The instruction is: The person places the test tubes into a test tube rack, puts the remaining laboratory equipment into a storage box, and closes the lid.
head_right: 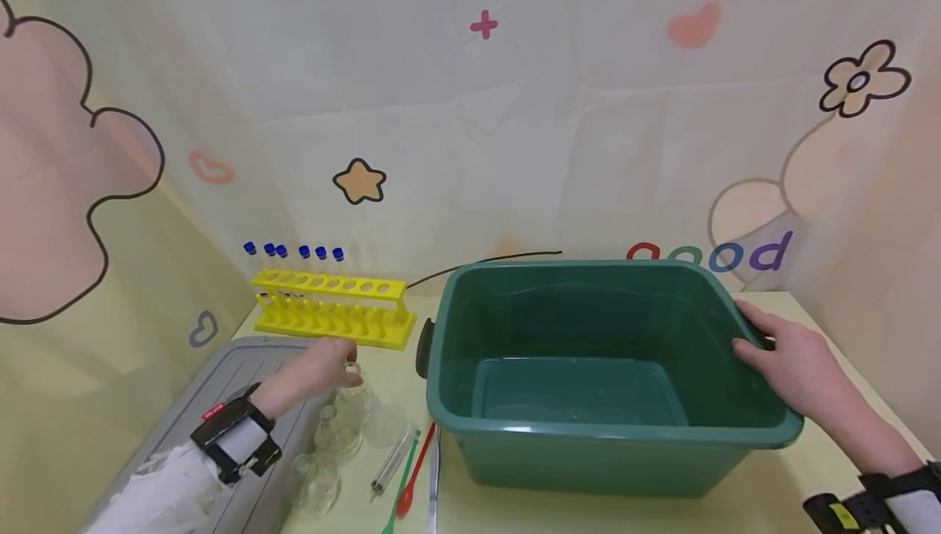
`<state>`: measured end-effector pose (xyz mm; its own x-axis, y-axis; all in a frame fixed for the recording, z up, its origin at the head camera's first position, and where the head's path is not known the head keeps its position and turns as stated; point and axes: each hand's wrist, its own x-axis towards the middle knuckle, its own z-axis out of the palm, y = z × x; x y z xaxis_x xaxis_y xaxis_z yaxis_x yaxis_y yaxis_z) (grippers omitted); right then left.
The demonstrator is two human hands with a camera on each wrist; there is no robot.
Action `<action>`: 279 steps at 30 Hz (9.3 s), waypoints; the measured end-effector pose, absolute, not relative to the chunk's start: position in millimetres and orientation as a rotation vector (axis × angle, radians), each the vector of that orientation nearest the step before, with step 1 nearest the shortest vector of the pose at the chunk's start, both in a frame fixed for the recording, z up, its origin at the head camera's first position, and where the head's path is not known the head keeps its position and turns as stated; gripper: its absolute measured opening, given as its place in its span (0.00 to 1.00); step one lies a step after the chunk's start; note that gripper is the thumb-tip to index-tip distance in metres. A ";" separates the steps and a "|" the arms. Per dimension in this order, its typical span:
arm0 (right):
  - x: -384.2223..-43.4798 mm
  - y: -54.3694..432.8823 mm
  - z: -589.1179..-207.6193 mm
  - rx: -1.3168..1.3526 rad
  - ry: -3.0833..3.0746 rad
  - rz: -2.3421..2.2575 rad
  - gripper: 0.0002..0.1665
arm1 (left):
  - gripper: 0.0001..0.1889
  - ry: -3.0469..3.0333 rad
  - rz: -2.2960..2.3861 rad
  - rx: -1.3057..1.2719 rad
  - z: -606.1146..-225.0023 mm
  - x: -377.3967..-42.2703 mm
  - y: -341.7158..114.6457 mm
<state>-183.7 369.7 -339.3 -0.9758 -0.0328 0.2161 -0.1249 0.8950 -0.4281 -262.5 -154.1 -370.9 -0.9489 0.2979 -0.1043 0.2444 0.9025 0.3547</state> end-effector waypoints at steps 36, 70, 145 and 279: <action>-190.0 373.7 -343.1 0.237 -2.792 0.669 0.31 | 0.13 3.075 0.573 0.592 -292.7 -267.2 -135.1; -187.8 374.5 -339.3 0.207 -2.819 0.643 0.32 | 0.07 2.955 0.234 1.048 -152.3 -242.3 -37.7; -180.7 376.3 -340.5 0.163 -2.836 0.706 0.31 | 0.05 2.684 0.092 1.318 -347.9 -293.3 212.9; -180.6 381.3 -343.6 0.152 -2.824 0.718 0.32 | 0.05 3.084 0.321 0.815 -331.1 -226.1 -157.9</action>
<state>-180.6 381.3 -343.6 -0.9698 -0.0447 0.2400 -0.1539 0.8750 -0.4591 -226.1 -157.9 -331.1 -0.8688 0.4821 0.1132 0.4951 0.8509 0.1759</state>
